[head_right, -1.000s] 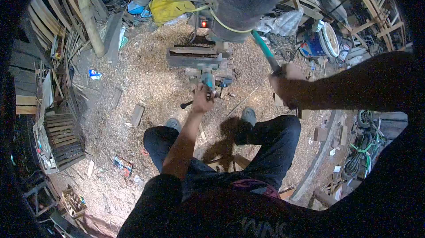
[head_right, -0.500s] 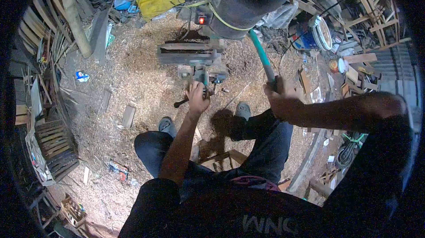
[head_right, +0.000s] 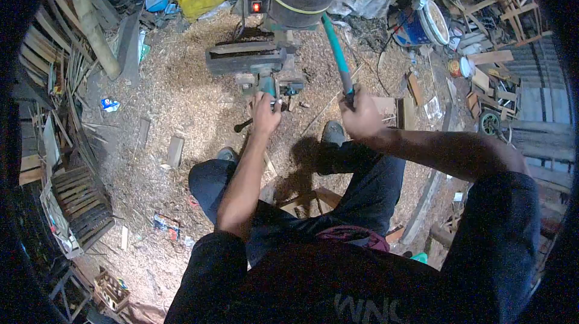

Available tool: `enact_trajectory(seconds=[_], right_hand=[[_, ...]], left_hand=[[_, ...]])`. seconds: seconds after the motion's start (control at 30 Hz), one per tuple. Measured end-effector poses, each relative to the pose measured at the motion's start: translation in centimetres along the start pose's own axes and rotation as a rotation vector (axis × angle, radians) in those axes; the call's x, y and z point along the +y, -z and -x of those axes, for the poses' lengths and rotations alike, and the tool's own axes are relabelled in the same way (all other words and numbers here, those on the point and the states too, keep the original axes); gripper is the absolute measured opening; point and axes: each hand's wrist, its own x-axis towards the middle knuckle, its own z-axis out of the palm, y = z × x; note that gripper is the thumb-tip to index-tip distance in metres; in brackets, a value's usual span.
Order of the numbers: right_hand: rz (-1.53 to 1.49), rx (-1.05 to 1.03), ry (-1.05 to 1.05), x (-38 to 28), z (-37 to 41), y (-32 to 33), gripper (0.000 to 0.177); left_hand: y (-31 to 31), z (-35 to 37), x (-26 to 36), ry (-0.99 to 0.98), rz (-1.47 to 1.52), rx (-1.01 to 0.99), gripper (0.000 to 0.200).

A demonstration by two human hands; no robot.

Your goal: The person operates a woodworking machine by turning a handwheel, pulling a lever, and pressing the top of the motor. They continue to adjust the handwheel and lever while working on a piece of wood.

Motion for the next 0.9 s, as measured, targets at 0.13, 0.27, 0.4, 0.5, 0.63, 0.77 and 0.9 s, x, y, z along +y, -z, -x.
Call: enact_trajectory(seconds=[0.13,0.27,0.4,0.5,0.63,0.77,0.9], right_hand=[[0.1,0.028,0.006,1.6,0.2,-1.7,0.025],[0.15,0.161,0.067,4.8,0.9,-7.7,0.025],[-0.026,0.265,0.049,9.4,-1.6,-15.8,0.028],[0.007,0.23,0.044,9.6,-2.3,-16.2,0.036],[0.025,0.234,-0.085,12.4,-4.5,-19.7,0.032],[-0.064,0.183,-0.075,11.2,-3.7,-18.2,0.041],[-0.12,0.184,0.1,8.7,-1.0,-13.8,0.05]], left_hand=[[-0.3,-0.2,-0.3,-0.023,-0.013,0.03,0.029],[-0.4,0.5,0.1,-0.12,0.14,0.11,0.026],[0.6,-0.3,-1.3,-0.215,0.152,0.146,0.022],[0.4,0.2,-1.1,-0.211,0.154,0.124,0.021],[0.3,-0.2,-1.2,-0.237,0.178,0.121,0.022],[1.0,-0.2,-0.7,-0.26,0.15,0.109,0.023],[1.4,0.0,-0.1,-0.294,0.136,0.146,0.021]])
